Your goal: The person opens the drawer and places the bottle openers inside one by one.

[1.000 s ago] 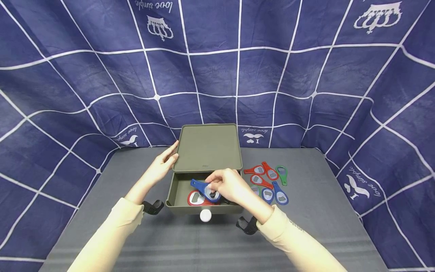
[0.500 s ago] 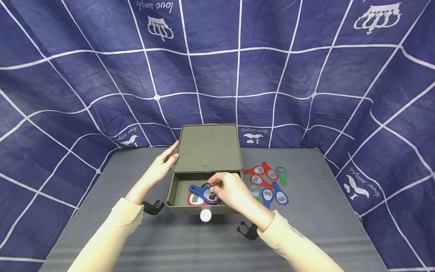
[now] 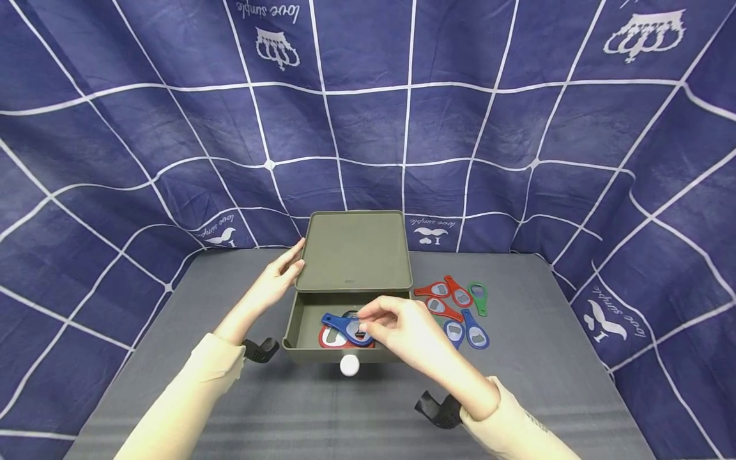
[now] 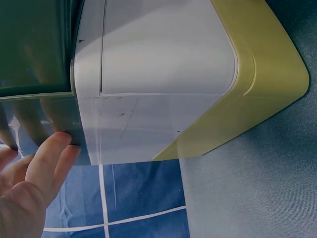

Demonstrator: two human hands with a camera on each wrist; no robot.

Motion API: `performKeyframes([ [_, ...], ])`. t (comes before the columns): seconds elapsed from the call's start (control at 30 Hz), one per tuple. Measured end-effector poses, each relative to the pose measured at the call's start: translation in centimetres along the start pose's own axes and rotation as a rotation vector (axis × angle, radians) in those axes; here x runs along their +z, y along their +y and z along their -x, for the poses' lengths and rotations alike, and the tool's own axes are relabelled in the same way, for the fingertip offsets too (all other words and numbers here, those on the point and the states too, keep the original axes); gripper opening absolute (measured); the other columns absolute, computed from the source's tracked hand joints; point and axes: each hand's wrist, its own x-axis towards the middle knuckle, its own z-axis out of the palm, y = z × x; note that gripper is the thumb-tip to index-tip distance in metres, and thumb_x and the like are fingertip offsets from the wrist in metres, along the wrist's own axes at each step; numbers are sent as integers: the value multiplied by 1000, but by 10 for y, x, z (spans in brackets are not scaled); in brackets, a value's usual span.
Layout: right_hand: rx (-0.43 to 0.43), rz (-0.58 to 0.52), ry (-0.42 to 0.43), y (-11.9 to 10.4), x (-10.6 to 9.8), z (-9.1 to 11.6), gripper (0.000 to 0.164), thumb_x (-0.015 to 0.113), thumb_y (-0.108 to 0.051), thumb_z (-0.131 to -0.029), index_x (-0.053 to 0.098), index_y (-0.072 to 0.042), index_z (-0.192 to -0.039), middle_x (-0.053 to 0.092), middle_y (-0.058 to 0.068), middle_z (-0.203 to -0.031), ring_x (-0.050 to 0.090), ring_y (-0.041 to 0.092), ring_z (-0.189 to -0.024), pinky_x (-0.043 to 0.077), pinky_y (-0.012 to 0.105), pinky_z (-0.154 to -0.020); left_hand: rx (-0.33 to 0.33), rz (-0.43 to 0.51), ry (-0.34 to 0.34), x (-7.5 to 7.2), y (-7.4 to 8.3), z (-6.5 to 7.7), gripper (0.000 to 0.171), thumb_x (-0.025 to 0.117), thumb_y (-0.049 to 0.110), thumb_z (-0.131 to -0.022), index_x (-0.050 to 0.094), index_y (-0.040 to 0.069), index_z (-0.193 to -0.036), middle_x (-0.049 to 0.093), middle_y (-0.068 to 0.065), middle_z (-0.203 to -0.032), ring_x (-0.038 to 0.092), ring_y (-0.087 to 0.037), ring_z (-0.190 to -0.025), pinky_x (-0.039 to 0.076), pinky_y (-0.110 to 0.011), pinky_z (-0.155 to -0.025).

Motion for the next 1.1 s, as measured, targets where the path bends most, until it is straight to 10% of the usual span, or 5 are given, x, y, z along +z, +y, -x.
performKeyframes([
  [0.53,-7,-281,-217,47,59,51,18,66,-21,-94,71,-4,-96,74,7,-82,65,-1,-71,60,24,-62,14,18,4,1,-3,-1,53,45,15,-105,29,10,-155,39,-22,-152,58,-27,-108,54,-34,-91],
  [1.1,68,-549,16,62,95,42,32,50,-14,-103,58,15,-115,71,29,-92,69,4,-73,61,25,-66,-3,43,0,1,-3,-1,53,45,15,-105,29,12,-156,38,-20,-153,56,-29,-118,53,-35,-92],
])
